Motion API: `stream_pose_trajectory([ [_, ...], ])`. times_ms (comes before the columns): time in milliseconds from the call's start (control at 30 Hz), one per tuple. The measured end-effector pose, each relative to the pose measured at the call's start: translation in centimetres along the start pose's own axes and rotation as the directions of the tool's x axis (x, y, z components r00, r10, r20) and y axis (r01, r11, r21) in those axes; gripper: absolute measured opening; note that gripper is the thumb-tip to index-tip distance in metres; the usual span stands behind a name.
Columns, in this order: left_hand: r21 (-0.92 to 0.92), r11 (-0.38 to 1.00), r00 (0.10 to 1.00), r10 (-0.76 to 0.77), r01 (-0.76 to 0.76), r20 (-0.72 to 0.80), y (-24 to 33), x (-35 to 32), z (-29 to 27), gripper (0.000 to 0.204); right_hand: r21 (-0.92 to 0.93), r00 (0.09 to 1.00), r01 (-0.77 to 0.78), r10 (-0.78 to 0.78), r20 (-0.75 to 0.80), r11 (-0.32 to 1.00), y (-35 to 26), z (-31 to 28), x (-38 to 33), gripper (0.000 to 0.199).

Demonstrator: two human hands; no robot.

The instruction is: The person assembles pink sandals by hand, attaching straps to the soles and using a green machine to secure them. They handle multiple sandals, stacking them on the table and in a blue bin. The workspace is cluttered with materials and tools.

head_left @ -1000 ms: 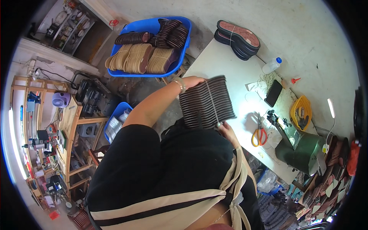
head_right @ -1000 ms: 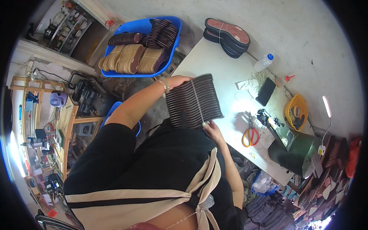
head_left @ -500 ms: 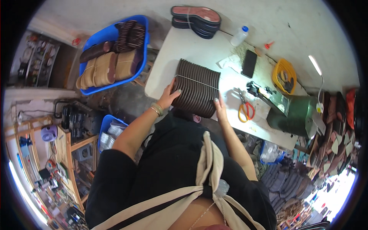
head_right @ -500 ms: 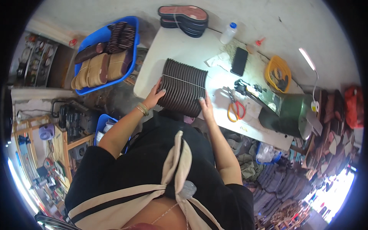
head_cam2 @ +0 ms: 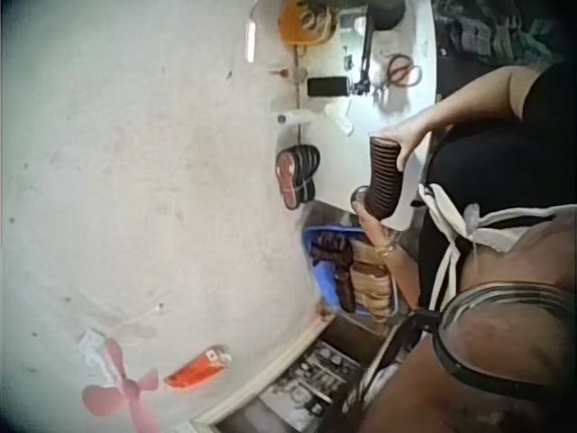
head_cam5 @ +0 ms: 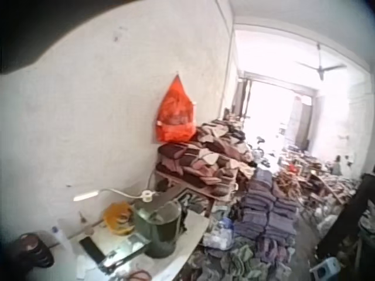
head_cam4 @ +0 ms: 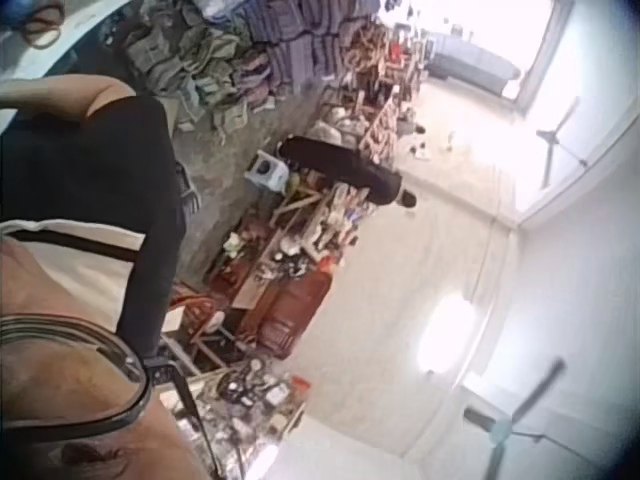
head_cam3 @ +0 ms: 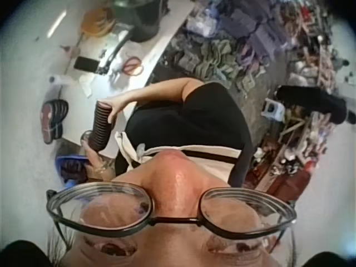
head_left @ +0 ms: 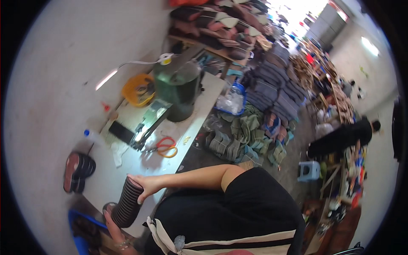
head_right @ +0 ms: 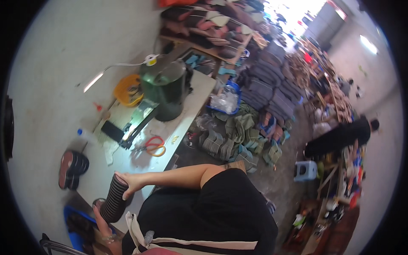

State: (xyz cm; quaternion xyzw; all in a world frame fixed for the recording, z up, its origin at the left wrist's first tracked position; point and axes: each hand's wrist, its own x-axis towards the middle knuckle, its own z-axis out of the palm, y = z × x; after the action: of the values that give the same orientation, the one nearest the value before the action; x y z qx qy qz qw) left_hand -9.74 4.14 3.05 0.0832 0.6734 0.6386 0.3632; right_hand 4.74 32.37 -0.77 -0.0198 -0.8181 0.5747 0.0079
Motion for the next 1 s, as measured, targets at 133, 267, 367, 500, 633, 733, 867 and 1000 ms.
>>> stream_pose_trajectory([
  [133,-0.163,0.986,0.999,-0.038,0.035,-0.016,-1.0,3.2,0.5,0.072,-0.13,0.994,0.042,-0.055,-0.096,0.991,0.9,-0.8,-0.8,0.131],
  [267,-0.11,0.991,0.997,-0.073,0.072,-0.006,-1.3,1.9,1.8,0.071,-0.132,0.996,0.065,-0.073,-0.055,0.989,2.1,-0.5,-1.2,0.129],
  [367,0.204,0.956,0.973,0.187,-0.213,0.139,-4.8,4.2,-3.1,0.071,-0.05,0.967,0.236,-0.239,-0.085,0.97,2.2,0.3,-1.8,0.126],
  [500,0.436,0.625,0.759,0.577,-0.648,0.3,-8.8,6.6,-7.0,0.068,-0.12,0.938,0.318,-0.33,-0.106,0.941,3.3,0.0,-2.2,0.122],
  [633,0.508,0.434,0.652,0.637,-0.744,0.411,-12.2,6.8,-10.4,0.048,0.117,0.948,0.289,-0.266,-0.177,0.95,0.4,0.2,-2.4,0.116],
  [733,0.556,0.008,0.392,0.717,-0.831,0.576,-11.2,4.1,-10.4,0.049,0.043,0.944,0.301,-0.291,-0.158,0.953,0.7,-0.3,-1.2,0.114],
  [867,0.55,0.62,0.828,0.44,-0.56,0.348,-3.2,0.5,-3.0,0.087,0.049,0.991,0.079,-0.073,-0.108,0.996,-0.6,0.0,1.8,0.112],
  [1000,0.292,0.83,0.879,0.443,-0.476,0.175,-0.4,1.7,-1.4,0.09,-0.033,0.963,0.09,-0.096,-0.253,0.995,-1.2,0.4,3.6,0.112],
])
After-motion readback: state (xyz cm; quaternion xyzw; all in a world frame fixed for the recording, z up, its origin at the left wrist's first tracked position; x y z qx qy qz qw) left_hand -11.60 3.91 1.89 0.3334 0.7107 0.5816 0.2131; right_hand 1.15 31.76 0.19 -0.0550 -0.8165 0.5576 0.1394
